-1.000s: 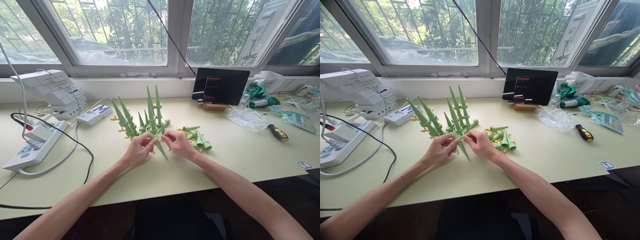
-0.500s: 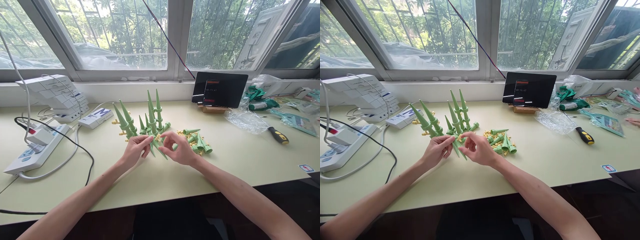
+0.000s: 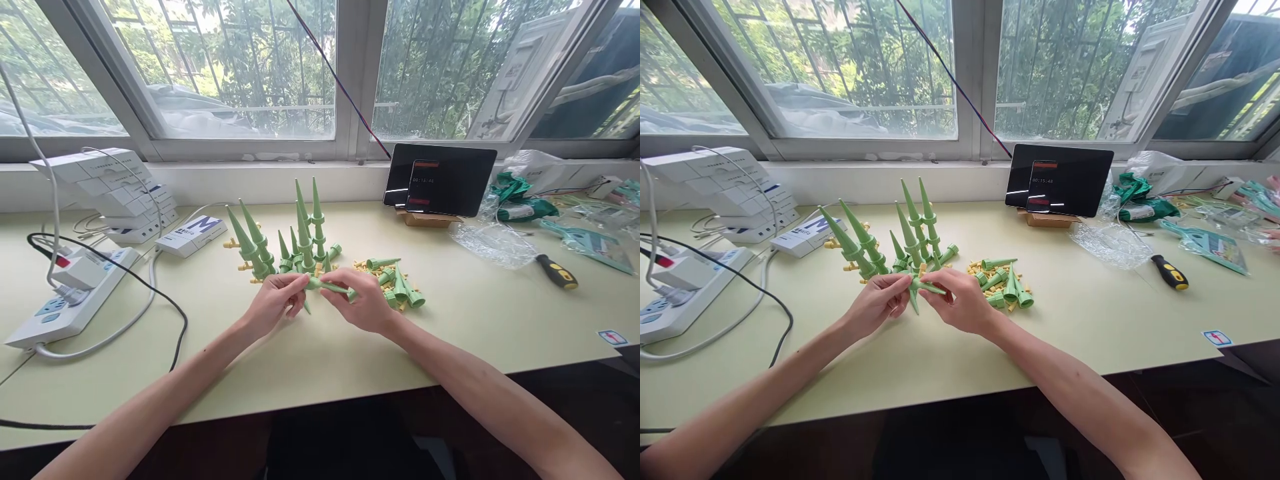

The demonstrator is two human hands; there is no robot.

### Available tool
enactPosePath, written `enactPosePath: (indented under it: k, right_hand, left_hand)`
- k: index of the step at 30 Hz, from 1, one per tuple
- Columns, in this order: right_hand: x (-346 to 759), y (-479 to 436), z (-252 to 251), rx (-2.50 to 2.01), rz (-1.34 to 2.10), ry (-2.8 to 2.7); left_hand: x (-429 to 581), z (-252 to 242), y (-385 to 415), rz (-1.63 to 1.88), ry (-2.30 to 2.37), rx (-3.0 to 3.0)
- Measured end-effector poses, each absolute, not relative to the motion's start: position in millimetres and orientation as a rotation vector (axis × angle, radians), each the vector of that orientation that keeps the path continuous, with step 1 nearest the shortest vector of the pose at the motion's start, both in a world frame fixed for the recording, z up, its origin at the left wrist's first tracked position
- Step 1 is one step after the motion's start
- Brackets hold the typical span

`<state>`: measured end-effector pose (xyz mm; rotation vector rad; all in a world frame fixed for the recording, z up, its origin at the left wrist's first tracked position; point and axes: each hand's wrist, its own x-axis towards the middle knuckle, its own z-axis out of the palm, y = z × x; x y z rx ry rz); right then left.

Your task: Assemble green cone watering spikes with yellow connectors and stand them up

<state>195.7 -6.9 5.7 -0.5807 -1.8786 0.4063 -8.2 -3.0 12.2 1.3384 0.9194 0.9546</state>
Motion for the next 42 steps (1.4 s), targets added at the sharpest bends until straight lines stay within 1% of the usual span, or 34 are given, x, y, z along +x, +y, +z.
enactPosePath:
  k: [12, 18, 22, 27, 32, 38, 42]
  right_hand:
    - [195, -10, 7, -0.561, 0.298, -1.832]
    - [204, -3, 17, -0.692, 0.165, -1.647]
    - [213, 8, 33, -0.841, 0.197, -1.527]
    - [211, 26, 55, -0.893, 0.287, -1.708]
    - [200, 43, 67, -0.887, 0.267, -1.848]
    - [193, 49, 75, -0.897, 0.267, -1.934]
    - [192, 51, 70, -0.918, 0.270, -1.991]
  left_hand:
    - [-7, 12, -4, 0.651, 1.000, 1.555]
    - [-6, 7, -5, 0.647, 1.068, 1.852]
    - [-5, 1, -6, 0.688, 1.110, 2.129]
    - [-5, -2, -6, 0.670, 1.100, 2.247]
    - [-5, 0, -6, 0.693, 1.118, 2.247]
    - [-4, 0, -8, 0.709, 1.120, 2.227]
    - [-4, 0, -7, 0.709, 1.110, 2.223]
